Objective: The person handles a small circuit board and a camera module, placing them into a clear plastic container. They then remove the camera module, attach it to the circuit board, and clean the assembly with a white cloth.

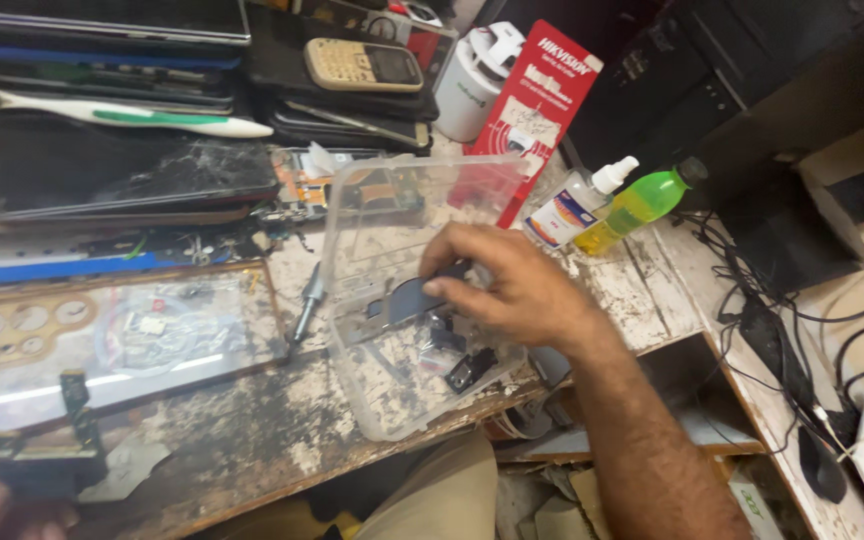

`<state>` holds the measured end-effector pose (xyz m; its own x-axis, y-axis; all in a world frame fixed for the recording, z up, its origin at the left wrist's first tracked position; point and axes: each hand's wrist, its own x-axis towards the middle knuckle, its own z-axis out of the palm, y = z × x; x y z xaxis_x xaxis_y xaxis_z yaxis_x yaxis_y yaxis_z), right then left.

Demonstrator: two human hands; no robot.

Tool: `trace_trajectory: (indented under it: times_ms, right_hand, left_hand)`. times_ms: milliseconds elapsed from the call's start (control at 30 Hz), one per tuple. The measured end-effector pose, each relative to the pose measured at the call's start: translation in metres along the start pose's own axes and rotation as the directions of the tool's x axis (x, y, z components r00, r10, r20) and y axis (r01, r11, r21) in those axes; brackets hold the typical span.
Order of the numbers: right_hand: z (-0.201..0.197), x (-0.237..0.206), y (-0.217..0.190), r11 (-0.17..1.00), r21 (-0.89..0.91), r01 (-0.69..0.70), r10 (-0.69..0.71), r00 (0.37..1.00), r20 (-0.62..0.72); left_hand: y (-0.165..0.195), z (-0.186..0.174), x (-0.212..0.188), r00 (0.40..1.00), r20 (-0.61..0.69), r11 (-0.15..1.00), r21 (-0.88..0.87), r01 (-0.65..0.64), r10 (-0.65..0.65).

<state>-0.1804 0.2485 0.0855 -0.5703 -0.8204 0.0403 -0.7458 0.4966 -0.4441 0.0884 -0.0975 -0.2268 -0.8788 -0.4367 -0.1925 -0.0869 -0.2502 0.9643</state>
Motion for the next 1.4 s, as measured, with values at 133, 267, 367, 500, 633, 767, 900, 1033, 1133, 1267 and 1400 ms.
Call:
trace_trajectory:
  times_ms: [133,267,367,500,633,767,900,1033,1133,1267,1400]
  right_hand:
    - [-0.01,-0.015,0.0,0.997,0.077,-0.033,0.041,0.993,-0.111]
    - [-0.02,-0.031,-0.004,0.993,0.116,0.015,0.009,0.979,-0.205]
    - [-0.022,-0.036,-0.007,0.989,0.148,0.007,0.026,0.975,-0.219]
    - [-0.019,-0.037,0.0,0.959,0.273,-0.08,0.144,0.965,-0.221]
    - [-0.014,-0.038,0.013,0.857,0.504,-0.105,0.263,0.93,-0.255]
    - [-0.014,-0.042,0.027,0.842,0.535,-0.072,0.28,0.906,-0.318]
    - [-0.014,-0.052,0.043,0.812,0.58,-0.067,0.32,0.882,-0.346]
    - [-0.005,-0.059,0.06,0.682,0.73,0.055,0.382,0.824,-0.419]
    - [0.019,-0.062,0.066,0.48,0.865,0.142,0.472,0.789,-0.392]
    - [0.046,-0.073,0.061,0.41,0.892,0.189,0.511,0.763,-0.396]
    - [0.061,-0.083,0.048,0.418,0.892,0.172,0.548,0.735,-0.399]
  left_hand:
    - [-0.004,-0.002,0.005,1.0,0.025,1.0,-0.009,-0.019,0.019]
    - [0.002,-0.001,0.0,0.999,-0.034,0.999,-0.052,-0.004,0.002]
    - [0.011,0.004,0.003,0.998,0.022,0.998,-0.044,-0.054,0.055]
    - [0.019,0.009,-0.004,0.992,-0.003,0.988,-0.089,-0.125,0.125]
    - [0.022,-0.001,-0.002,0.989,0.072,0.992,-0.011,-0.129,0.129]
    - [0.012,-0.002,0.0,0.995,0.035,0.995,0.031,-0.1,0.098]
    - [0.007,-0.004,0.006,0.998,0.017,0.998,0.033,-0.056,0.056]
    - [0.012,0.005,0.012,0.999,-0.004,0.999,0.031,-0.043,0.043]
    - [0.026,0.02,0.011,0.998,-0.021,0.998,0.034,-0.05,0.051]
    - [0.043,0.055,0.009,0.996,-0.048,0.997,0.039,-0.071,0.073]
    - [0.071,0.057,-0.005,0.987,-0.105,0.992,0.032,-0.123,0.125]
